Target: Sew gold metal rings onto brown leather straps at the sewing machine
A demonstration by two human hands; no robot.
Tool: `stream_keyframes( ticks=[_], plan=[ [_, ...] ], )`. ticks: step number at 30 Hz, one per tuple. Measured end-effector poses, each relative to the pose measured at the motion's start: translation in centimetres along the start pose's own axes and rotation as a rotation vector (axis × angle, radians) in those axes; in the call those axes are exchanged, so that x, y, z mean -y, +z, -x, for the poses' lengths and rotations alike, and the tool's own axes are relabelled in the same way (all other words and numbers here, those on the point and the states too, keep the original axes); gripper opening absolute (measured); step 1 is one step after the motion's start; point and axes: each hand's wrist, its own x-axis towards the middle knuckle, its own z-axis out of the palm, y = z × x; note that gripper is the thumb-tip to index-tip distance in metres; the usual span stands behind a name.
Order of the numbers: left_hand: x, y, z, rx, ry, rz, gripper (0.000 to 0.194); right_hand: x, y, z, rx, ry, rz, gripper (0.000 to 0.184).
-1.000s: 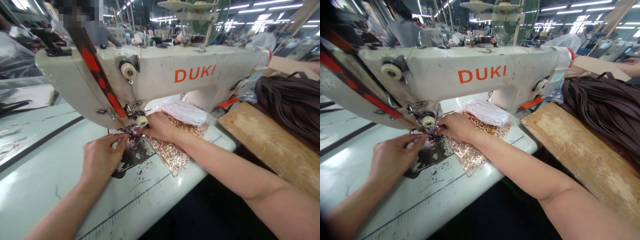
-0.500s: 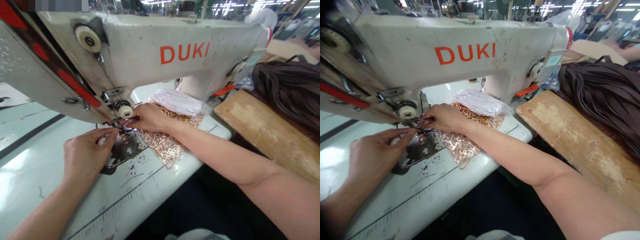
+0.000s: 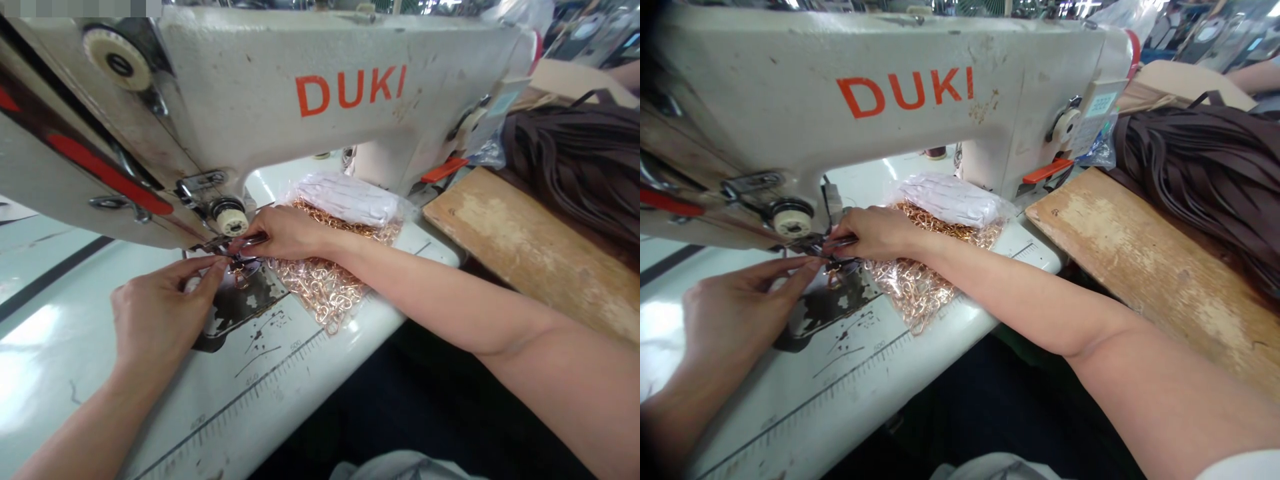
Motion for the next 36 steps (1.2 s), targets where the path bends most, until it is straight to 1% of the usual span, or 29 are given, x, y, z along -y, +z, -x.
stream_keyframes(
  ticks=[4, 8, 11, 16, 21, 28, 30, 33, 36],
  plan=[
    [0.1, 0.2, -0.2, -0.01, 0.013, -0.015, 0.036, -0.1, 0.0, -0.1, 0.017, -0.004, -0.021, 0.027],
    [-0.1, 0.0, -0.2, 0.006, 0.011, -0.007, 0.035, 0.2, -0.1, -0.1, 0.026, 0.052, -0.002, 0.028],
    [-0.3, 0.0, -0.1, 0.025, 0.007, 0.005, 0.034, 0.4, 0.0, 0.0, 0.01, 0.075, 0.014, 0.027],
    [-0.5, 0.1, -0.2, 0.009, -0.037, 0.055, 0.027, 0.5, 0.2, 0.0, -0.052, 0.104, 0.048, 0.026],
    [-0.4, 0.1, 0.0, -0.004, 0.016, 0.071, 0.023, 0.6, 0.3, -0.2, -0.08, 0.135, 0.097, 0.026],
    [-0.7, 0.1, 0.4, 0.001, 0.177, -0.022, 0.022, 0.7, 0.4, -0.3, -0.096, 0.152, 0.129, 0.029],
    [-0.8, 0.0, 0.4, 0.029, 0.175, -0.042, 0.024, 0.6, 0.4, -0.3, -0.09, 0.167, 0.13, 0.03],
    [-0.9, 0.0, 0.3, 0.065, 0.133, -0.048, 0.027, 0.6, 0.3, -0.3, -0.081, 0.177, 0.12, 0.031],
    [-0.9, 0.0, 0.2, 0.058, 0.112, -0.065, 0.028, 0.5, 0.2, -0.7, -0.058, 0.198, 0.093, 0.032]
  ],
)
